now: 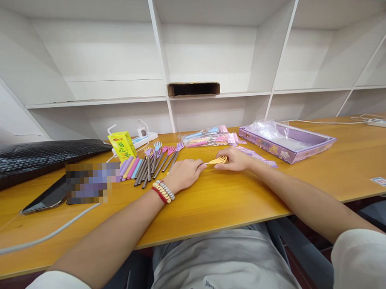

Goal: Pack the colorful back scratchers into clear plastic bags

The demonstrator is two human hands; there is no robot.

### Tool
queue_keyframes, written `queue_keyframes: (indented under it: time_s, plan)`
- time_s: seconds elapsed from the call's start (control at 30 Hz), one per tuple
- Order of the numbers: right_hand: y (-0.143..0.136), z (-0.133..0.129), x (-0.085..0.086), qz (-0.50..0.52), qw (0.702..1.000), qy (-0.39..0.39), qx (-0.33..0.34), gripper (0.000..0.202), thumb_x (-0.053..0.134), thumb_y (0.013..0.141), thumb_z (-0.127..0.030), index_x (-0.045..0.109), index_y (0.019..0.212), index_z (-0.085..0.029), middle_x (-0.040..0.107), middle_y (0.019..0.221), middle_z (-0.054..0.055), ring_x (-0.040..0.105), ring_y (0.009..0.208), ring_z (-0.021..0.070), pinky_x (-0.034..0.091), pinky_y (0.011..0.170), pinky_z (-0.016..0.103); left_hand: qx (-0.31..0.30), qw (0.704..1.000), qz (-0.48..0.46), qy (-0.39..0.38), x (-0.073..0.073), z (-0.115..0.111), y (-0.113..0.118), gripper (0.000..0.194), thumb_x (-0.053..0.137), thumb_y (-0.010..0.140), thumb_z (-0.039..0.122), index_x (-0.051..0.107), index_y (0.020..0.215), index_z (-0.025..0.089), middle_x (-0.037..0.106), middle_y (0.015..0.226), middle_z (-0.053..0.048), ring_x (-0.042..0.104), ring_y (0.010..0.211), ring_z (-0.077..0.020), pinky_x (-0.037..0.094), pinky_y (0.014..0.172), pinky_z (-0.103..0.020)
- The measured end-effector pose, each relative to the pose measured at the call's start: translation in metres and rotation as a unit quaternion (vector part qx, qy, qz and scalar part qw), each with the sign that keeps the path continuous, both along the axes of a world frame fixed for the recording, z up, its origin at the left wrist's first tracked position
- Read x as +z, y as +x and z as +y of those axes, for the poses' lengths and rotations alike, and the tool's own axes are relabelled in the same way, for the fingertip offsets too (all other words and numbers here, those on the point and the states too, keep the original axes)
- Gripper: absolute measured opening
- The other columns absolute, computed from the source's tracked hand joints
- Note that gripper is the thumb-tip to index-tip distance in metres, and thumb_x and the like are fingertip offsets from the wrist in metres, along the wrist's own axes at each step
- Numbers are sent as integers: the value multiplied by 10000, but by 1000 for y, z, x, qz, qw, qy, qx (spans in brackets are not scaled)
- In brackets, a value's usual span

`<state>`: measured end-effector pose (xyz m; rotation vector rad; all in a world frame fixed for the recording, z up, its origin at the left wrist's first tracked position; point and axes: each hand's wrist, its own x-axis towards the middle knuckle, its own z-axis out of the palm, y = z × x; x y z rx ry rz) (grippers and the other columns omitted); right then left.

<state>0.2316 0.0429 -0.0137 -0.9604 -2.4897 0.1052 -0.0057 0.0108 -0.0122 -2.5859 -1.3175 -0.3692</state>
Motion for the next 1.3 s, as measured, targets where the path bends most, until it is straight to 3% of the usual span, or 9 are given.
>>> queue_keyframes:
  time_s: [0.17, 0.37, 0.5, 0.6, 0.77, 1.0, 1.13, 1.3]
  plan:
    - [-4, -2, 5, 1, 1000, 16, -26, 429, 452, 830, -548, 597, 750, -152, 561, 603, 9, 449, 542, 108, 284, 523, 230, -10, 998, 11, 58, 11, 7, -2, 397, 274, 933, 390, 620, 945, 195, 640, 885, -79, 593, 811, -203, 389, 694, -313]
    - [-2, 4, 17, 36, 991, 126, -36, 354, 452, 837, -483, 613, 777, -174, 602, 695, 46, 515, 661, 157, 340, 628, 262, -19, 988, 16, 155, 29, 14, -7, 413, 265, 935, 387, 618, 902, 175, 642, 873, -91, 585, 815, -217, 358, 713, -350]
    - [18, 8, 26, 63, 985, 156, -32, 310, 482, 818, -449, 649, 832, -188, 641, 803, 69, 565, 749, 182, 380, 693, 280, 12, 984, 15, 177, 35, 21, -21, 435, 248, 930, 406, 620, 911, 182, 642, 806, -85, 588, 752, -221, 348, 658, -351]
    - [38, 10, 34, 82, 982, 158, -63, 323, 500, 805, -456, 672, 862, -188, 645, 763, 62, 565, 683, 171, 390, 646, 275, 26, 977, 15, 211, 38, 31, -37, 416, 271, 923, 395, 622, 857, 182, 638, 789, -83, 576, 737, -222, 341, 664, -360]
    - [53, 11, 43, 74, 980, 153, -101, 380, 560, 751, -493, 697, 926, -184, 641, 700, 34, 528, 584, 133, 381, 583, 253, 8, 968, 10, 251, 41, 43, -50, 357, 316, 908, 352, 622, 834, 184, 632, 823, -94, 554, 813, -231, 333, 736, -383]
    - [82, 12, 46, 143, 966, 131, -170, 420, 621, 686, -516, 704, 863, -144, 648, 697, 34, 540, 582, 139, 384, 537, 247, 9, 957, -17, 288, 44, 49, -72, 283, 380, 873, 308, 630, 811, 191, 635, 810, -91, 532, 823, -247, 318, 736, -402]
    - [105, 15, 46, 102, 953, 176, -226, 383, 629, 672, -503, 710, 849, -173, 652, 666, 27, 546, 563, 136, 383, 529, 244, 18, 952, -32, 305, 46, 51, -82, 244, 413, 852, 298, 638, 829, 206, 644, 836, -87, 523, 834, -254, 314, 748, -409]
    - [116, 26, 42, 48, 923, 264, -276, 350, 606, 666, -474, 717, 863, -207, 689, 729, 44, 615, 664, 173, 408, 585, 252, 27, 947, -18, 319, 48, 52, -82, 240, 406, 857, 290, 632, 839, 211, 651, 834, -81, 520, 834, -249, 297, 766, -413]
